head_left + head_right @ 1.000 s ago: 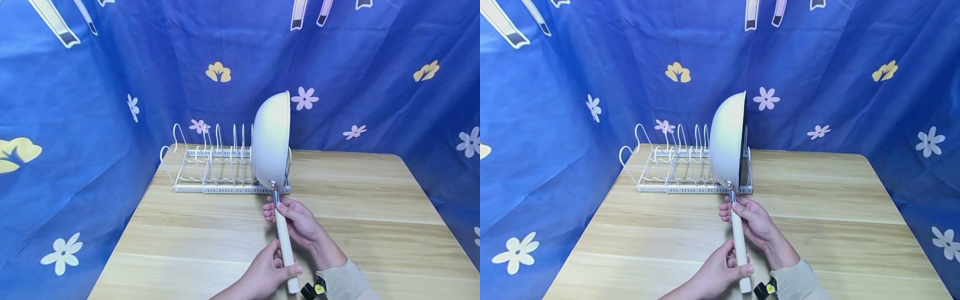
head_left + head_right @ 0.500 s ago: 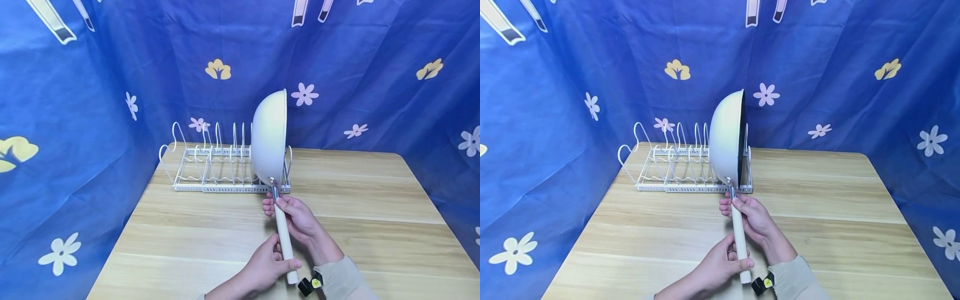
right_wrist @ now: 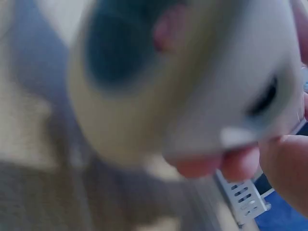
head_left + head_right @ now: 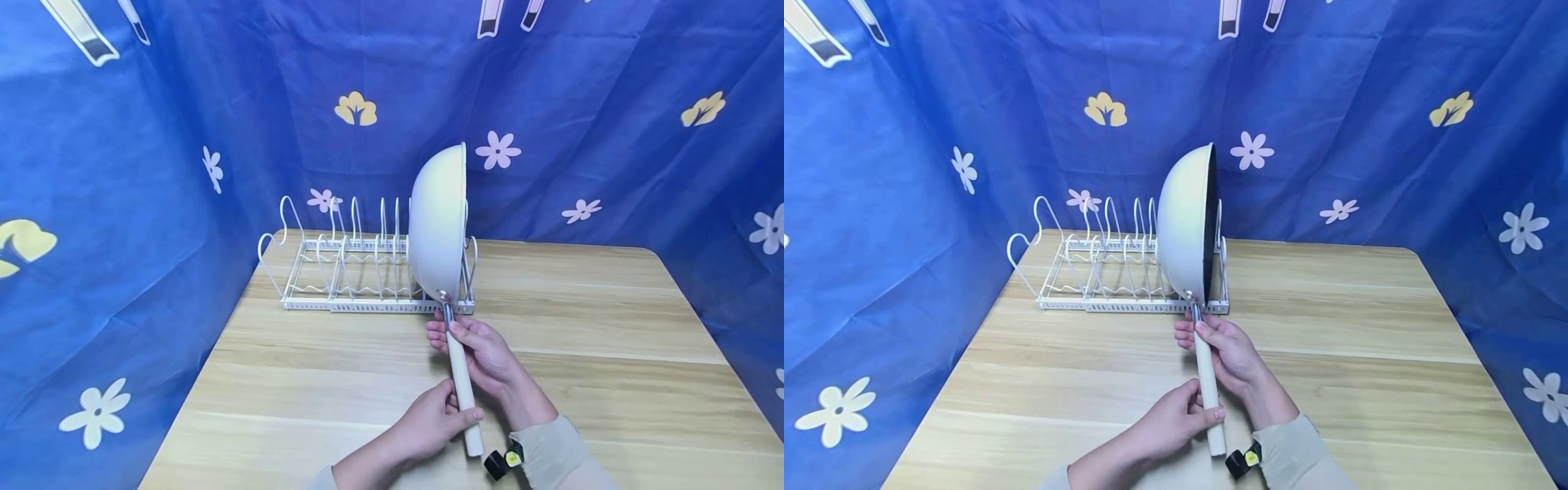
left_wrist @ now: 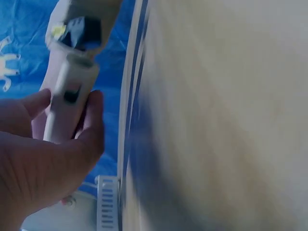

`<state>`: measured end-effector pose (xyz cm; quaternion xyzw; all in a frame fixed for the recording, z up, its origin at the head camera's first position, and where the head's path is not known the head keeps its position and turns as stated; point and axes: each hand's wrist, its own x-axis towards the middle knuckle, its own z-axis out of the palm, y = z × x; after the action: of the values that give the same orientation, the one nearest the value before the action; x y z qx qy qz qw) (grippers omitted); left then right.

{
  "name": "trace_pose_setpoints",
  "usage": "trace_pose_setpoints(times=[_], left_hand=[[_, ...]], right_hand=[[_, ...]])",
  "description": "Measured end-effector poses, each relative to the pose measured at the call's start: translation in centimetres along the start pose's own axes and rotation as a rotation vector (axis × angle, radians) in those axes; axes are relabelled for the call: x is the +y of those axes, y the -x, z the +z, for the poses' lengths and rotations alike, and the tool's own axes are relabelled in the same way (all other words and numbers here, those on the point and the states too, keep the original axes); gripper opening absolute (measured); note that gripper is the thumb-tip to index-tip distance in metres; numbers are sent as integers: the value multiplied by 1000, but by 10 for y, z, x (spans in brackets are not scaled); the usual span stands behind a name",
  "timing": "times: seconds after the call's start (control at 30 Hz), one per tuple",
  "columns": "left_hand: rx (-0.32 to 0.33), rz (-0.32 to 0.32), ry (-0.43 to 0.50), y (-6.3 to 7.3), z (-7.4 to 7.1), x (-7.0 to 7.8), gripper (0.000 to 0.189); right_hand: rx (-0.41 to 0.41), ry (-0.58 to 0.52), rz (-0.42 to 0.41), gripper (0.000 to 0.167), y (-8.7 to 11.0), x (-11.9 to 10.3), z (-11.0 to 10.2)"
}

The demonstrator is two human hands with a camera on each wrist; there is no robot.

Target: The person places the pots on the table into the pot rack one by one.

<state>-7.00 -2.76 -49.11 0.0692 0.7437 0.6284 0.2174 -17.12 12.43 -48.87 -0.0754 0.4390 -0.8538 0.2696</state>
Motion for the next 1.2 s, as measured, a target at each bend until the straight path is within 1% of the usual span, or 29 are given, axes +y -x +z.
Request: trace_pose_setpoints(times=[0.07, 0.2, 0.3, 0.4, 0.53, 0.67, 0.77, 0.8, 0.83, 0.87, 0.97, 1.03, 1.1, 1.2], left_hand=[[-7, 4, -59, -3, -4, 2, 30], [-3, -6, -180, -9, -10, 7, 39], [9, -19, -267, -13, -12, 11, 40], [22, -26, -343, -16, -13, 12, 40], [31, -27, -418, -20, -12, 10, 40], [30, -22, -462, -22, -13, 10, 41], [32, -11, -492, -22, -13, 11, 42], [35, 2, -520, -22, -13, 12, 42], [39, 17, -555, -22, -13, 12, 41], [45, 35, -600, -21, -13, 12, 40], [65, 97, -779, -17, -12, 13, 40], [81, 130, -916, -14, -11, 14, 42], [84, 154, -1053, -10, -10, 14, 44], [75, 188, -1224, -3, -10, 15, 44]], right_hand=[[42, -13, -3, 53, 0, 2, 0], [127, -2, -8, 55, -2, 6, 1], [166, 48, -5, 54, -5, 8, 1], [188, 103, 6, 52, -7, 9, 1], [199, 155, 18, 50, -8, 9, 1], [209, 194, 17, 49, -9, 9, 0], [246, 266, 3, 49, -10, 11, -1], [273, 317, -12, 49, -11, 11, 0], [305, 393, -29, 50, -11, 12, 0], [340, 493, -53, 50, -11, 12, 1], [454, 879, -111, 48, -8, 10, 4], [496, 1131, -135, 47, -5, 7, 7], [489, 1332, -143, 45, -1, 2, 8], [431, 1559, -137, 47, 8, -5, 9]])
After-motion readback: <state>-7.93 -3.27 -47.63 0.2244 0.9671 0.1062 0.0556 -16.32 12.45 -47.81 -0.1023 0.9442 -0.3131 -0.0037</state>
